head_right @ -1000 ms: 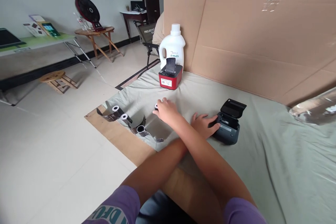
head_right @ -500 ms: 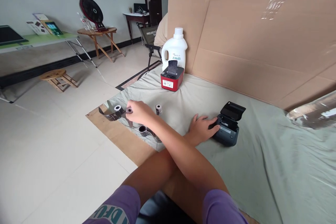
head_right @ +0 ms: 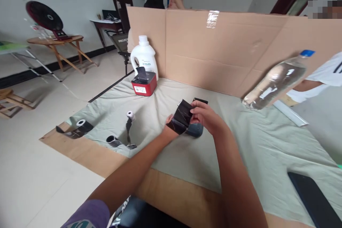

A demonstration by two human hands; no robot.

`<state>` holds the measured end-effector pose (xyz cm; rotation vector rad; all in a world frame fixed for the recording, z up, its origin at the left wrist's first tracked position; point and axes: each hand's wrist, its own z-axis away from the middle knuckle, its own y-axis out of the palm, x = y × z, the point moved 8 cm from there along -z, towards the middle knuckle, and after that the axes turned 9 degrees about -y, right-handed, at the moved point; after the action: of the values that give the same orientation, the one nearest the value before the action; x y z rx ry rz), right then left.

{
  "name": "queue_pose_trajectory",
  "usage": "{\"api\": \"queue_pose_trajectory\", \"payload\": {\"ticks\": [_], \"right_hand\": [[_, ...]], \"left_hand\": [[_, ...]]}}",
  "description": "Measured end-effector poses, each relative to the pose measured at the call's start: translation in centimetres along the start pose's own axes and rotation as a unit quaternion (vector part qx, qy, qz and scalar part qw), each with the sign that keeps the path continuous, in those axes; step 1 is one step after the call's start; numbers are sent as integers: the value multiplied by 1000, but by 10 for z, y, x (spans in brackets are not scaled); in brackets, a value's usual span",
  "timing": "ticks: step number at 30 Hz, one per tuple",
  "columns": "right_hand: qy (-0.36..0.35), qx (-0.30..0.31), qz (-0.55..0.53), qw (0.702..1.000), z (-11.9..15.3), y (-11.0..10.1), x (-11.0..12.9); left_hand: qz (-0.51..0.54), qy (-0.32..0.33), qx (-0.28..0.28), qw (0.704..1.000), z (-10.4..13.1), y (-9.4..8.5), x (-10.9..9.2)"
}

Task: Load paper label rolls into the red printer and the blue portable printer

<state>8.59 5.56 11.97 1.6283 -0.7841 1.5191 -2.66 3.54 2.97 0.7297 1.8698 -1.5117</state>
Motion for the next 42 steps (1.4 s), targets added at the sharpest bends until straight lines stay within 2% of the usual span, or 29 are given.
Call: {"api": "queue_pose_trajectory", "payload": {"ticks": [2,4,6,8,10,13,18,22,27,30,34,37,39,42], "right_hand": [[4,-28,65,998,4,-39,-3],[-5,-66,156,986,3,-69,-8],[-15,-105,261,959,-3,-90,-14],[-19,-131,355,925,-9,-99,-21],[-15,-140,424,895,-15,-102,-28],[-9,-135,482,866,-20,-101,-34],[-2,-95,523,847,-25,-96,-41],[6,-89,554,828,-26,-94,-51],[-16,-127,573,809,-25,-91,-57],[1,-161,577,800,-23,-94,-57],[9,-224,554,801,-19,-102,-55],[-23,-275,503,819,-18,-109,-53],[-59,-282,461,839,-20,-112,-52],[-86,-252,433,861,-25,-113,-50]], "left_hand": [[-1,28,7,1000,1,1,-4],[1,46,5,999,2,0,-6],[7,51,-3,999,3,-1,-6],[12,51,-10,999,3,-1,-7],[15,51,-17,998,4,0,-7],[4,54,-15,998,5,1,-8],[0,66,1,998,6,2,-12],[5,69,1,998,7,3,-11],[8,70,1,997,8,4,-12],[3,28,5,1000,10,2,-12],[-30,-88,20,995,15,-3,-10],[-49,-119,36,991,21,-2,-13],[-36,-128,37,990,25,0,-12],[40,-144,30,988,34,7,-3]]}}
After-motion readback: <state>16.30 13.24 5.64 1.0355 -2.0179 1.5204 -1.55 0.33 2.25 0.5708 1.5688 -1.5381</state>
